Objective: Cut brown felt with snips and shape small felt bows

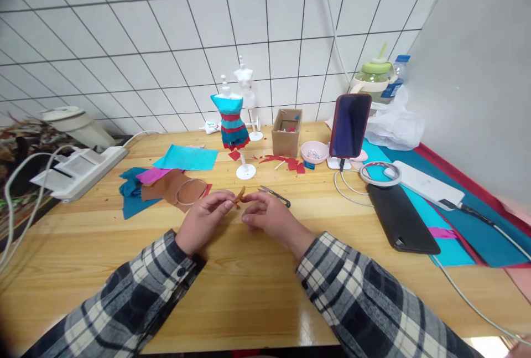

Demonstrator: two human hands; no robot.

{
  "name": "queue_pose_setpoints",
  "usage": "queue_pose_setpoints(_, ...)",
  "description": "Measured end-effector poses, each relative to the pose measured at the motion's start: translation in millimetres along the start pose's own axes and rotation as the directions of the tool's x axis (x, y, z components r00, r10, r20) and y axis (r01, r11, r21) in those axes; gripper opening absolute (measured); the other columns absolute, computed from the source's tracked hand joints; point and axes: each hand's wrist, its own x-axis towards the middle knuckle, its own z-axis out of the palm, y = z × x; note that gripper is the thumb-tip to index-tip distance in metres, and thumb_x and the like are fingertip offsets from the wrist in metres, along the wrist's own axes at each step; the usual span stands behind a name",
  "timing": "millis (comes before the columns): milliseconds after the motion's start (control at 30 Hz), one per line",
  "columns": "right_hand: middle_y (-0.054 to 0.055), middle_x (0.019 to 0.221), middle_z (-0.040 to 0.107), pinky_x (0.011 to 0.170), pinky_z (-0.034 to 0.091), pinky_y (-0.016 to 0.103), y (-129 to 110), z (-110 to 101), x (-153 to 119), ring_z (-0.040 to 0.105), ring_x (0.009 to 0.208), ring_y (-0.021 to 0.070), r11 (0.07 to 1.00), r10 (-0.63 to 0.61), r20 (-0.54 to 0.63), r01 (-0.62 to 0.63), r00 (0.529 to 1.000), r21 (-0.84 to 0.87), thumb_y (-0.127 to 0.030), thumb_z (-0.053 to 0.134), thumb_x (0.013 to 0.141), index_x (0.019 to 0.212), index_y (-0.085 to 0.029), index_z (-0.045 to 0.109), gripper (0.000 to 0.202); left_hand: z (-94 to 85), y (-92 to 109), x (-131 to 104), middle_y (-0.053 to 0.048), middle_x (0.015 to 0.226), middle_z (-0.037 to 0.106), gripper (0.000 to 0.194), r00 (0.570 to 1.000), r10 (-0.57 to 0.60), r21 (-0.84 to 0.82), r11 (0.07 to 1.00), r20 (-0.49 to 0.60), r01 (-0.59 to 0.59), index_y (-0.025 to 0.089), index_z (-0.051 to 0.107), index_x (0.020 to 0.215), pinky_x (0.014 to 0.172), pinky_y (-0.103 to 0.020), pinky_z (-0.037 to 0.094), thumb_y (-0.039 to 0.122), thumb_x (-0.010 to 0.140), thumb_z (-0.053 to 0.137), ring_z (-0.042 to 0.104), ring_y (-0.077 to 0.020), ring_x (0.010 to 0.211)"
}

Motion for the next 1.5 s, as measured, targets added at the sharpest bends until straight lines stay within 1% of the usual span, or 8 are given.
queue_pose_setpoints(300, 0.001, 0.080, 0.067, 0.074, 0.046, 0.027, -12, -30, 11, 0.062, 0.076, 0.0124, 0.963, -0.112, 0.014, 0.112, 0.994, -0.246, -0.021, 0.073, 0.067, 0.095, -0.017, 0.070, 0.029, -7.4, 7, -3, -0.005, 0.094, 0.068, 0.017, 0.915, 0.319, 0.393, 0.830, 0.247, -0.395, 0.022, 0.070, 0.090, 0.102, -0.041, 0.035, 0.024, 0.089, 0.053, 0.063, -0.0164, 0.091)
queue_pose_setpoints(500, 0.002, 0.080, 0.069, 0.072, 0.047, 0.029, -14, -37, 10, 0.063, 0.075, 0.0149, 0.833, -0.183, 0.116, 0.217, 0.976, -0.509, -0.018, 0.066, 0.073, 0.100, -0.018, 0.071, 0.027, -6.8, 7, -2, -0.002, 0.098, 0.071, 0.020, 0.840, 0.266, 0.531, 0.675, 0.473, -0.513, 0.025, 0.068, 0.095, 0.110, -0.047, 0.016, 0.026, 0.092, 0.048, 0.063, -0.0160, 0.093)
queue_pose_setpoints(733, 0.001, 0.083, 0.071, 0.080, 0.040, 0.032, -22, -21, -5, 0.055, 0.083, 0.0178, 0.233, -0.481, 0.314, 0.464, 0.819, -0.855, -0.009, 0.058, 0.079, 0.105, -0.021, 0.069, 0.030, -1.9, 6, -2, -0.002, 0.092, 0.070, 0.020, 0.852, 0.152, 0.555, 0.699, 0.501, -0.451, 0.023, 0.068, 0.089, 0.106, -0.047, 0.021, 0.028, 0.091, 0.049, 0.062, -0.0172, 0.091)
queue_pose_setpoints(900, 0.005, 0.085, 0.068, 0.078, 0.035, 0.033, -22, -5, -15, 0.051, 0.084, 0.0191, -0.038, -0.506, 0.451, 0.504, 0.735, -0.863, -0.017, 0.052, 0.088, 0.103, -0.020, 0.067, 0.022, 4.2, 4, -4, -0.003, 0.080, 0.066, 0.016, 0.886, 0.141, 0.574, 0.714, 0.443, -0.400, 0.021, 0.068, 0.086, 0.090, -0.038, 0.038, 0.024, 0.086, 0.053, 0.059, -0.0170, 0.080)
queue_pose_setpoints(1067, 0.004, 0.082, 0.065, 0.076, 0.031, 0.036, -18, 10, -25, 0.048, 0.084, 0.0200, -0.223, -0.524, 0.488, 0.440, 0.698, -0.870, -0.016, 0.048, 0.090, 0.103, -0.021, 0.065, 0.023, 9.9, 4, -4, -0.003, 0.071, 0.064, 0.014, 0.987, -0.043, 0.457, 0.889, 0.158, -0.034, 0.017, 0.065, 0.073, 0.063, -0.027, 0.042, 0.022, 0.079, 0.054, 0.057, -0.0160, 0.068)
queue_pose_setpoints(1167, 0.005, 0.082, 0.066, 0.072, 0.030, 0.037, -18, 17, -30, 0.047, 0.081, 0.0201, -0.296, -0.552, 0.493, 0.395, 0.672, -0.870, -0.017, 0.044, 0.093, 0.103, -0.021, 0.065, 0.024, 10.0, 5, -3, -0.003, 0.074, 0.066, 0.013, 0.976, -0.211, 0.133, 0.970, 0.048, 0.203, 0.015, 0.065, 0.074, 0.068, -0.028, 0.045, 0.027, 0.076, 0.059, 0.059, -0.0162, 0.071)
queue_pose_setpoints(1333, 0.005, 0.086, 0.069, 0.076, 0.033, 0.036, -16, 19, -33, 0.053, 0.082, 0.0198, -0.143, -0.630, 0.396, 0.401, 0.668, -0.905, -0.020, 0.045, 0.094, 0.104, -0.021, 0.065, 0.023, 8.3, 0, -3, -0.003, 0.078, 0.067, 0.021, 0.931, -0.342, -0.390, 0.845, 0.130, 0.365, 0.014, 0.064, 0.079, 0.074, -0.028, 0.047, 0.035, 0.075, 0.067, 0.060, -0.0147, 0.073)
queue_pose_setpoints(1500, 0.003, 0.085, 0.070, 0.072, 0.043, 0.031, -13, 16, -23, 0.061, 0.079, 0.0174, 0.596, -0.568, -0.040, 0.378, 0.822, -0.709, -0.026, 0.061, 0.084, 0.091, -0.022, 0.062, 0.009, 4.0, -4, -4, -0.003, 0.081, 0.065, 0.025, 0.968, -0.236, -0.368, 0.895, 0.086, 0.251, 0.015, 0.062, 0.086, 0.076, -0.029, 0.047, 0.039, 0.080, 0.064, 0.059, -0.0152, 0.076)
